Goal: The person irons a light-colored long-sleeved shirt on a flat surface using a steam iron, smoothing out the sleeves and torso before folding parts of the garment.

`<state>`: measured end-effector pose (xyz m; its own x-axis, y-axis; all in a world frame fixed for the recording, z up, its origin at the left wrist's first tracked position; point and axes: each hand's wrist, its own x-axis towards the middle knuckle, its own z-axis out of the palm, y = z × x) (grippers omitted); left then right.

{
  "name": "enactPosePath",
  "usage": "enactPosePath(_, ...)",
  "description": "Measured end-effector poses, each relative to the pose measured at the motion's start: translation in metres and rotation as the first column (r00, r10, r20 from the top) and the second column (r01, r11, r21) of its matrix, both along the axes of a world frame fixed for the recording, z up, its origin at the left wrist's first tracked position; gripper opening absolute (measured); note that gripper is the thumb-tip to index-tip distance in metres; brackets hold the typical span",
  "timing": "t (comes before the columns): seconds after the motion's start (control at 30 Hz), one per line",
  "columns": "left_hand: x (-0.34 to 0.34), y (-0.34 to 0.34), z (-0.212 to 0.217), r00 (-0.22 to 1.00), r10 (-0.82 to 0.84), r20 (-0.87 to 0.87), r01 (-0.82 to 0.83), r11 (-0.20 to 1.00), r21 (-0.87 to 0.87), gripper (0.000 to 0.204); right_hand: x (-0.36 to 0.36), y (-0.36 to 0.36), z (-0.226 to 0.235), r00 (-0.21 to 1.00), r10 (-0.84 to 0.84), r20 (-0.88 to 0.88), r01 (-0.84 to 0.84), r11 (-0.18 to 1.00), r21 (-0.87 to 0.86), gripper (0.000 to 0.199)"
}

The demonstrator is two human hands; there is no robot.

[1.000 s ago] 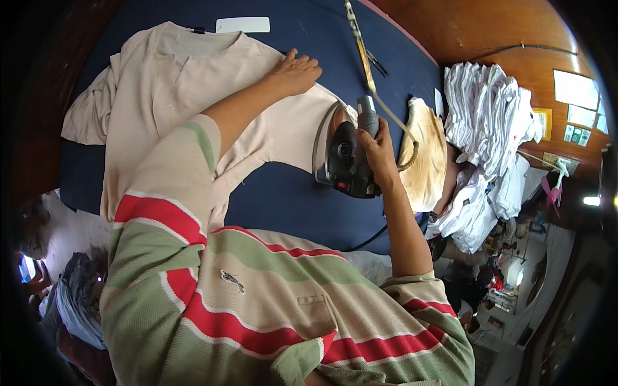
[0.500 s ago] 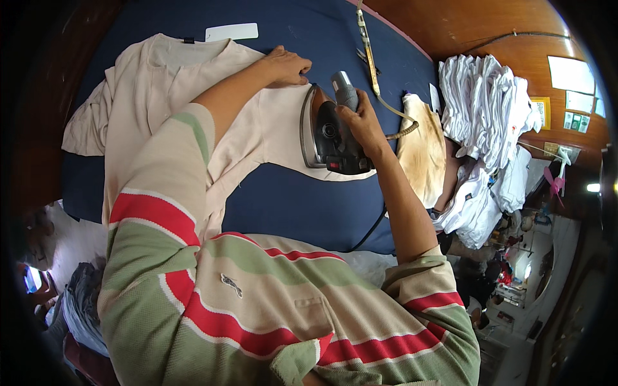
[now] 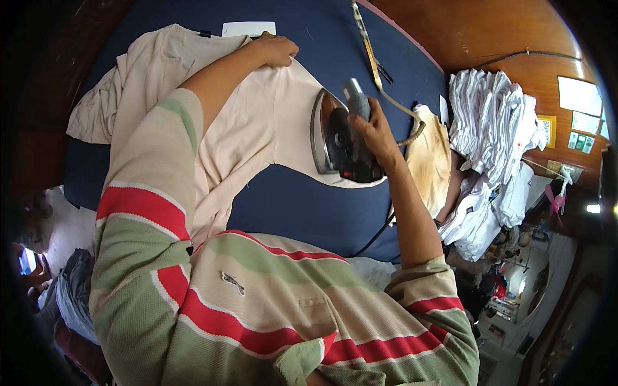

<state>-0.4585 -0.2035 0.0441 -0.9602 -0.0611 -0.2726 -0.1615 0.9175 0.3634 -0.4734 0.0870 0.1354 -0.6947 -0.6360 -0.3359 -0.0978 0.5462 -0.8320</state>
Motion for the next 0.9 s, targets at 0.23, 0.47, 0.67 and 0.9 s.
enactPosePath(0.23, -0.002, -0.02, -0.01, 0.994, 0.048, -0.094, -0.037, 0.993, 0.116, 0.021, -0.004, -0.013, -0.007, 0.984, 0.175, -0.019, -0.176, 0.984, -0.04, 0.061)
enactPosePath(0.47, -0.001, -0.04, -0.023, 0.988, 0.148, -0.046, -0.115, 0.901, 0.418, 0.018, -0.006, -0.089, -0.013, 0.974, 0.21, -0.087, -0.21, 0.978, 0.017, 0.062)
enactPosePath(0.67, 0.013, -0.029, -0.01, 0.954, 0.225, -0.196, -0.141, 0.918, 0.37, 0.014, -0.036, -0.111, -0.03, 0.986, 0.07, -0.151, -0.081, 0.994, -0.067, 0.062)
enactPosePath(0.9, 0.044, 0.009, -0.044, 0.629, 0.153, -0.762, -0.35, 0.931, -0.102, 0.032, -0.006, -0.048, 0.01, 0.978, 0.206, -0.022, -0.202, 0.97, 0.136, 0.062)
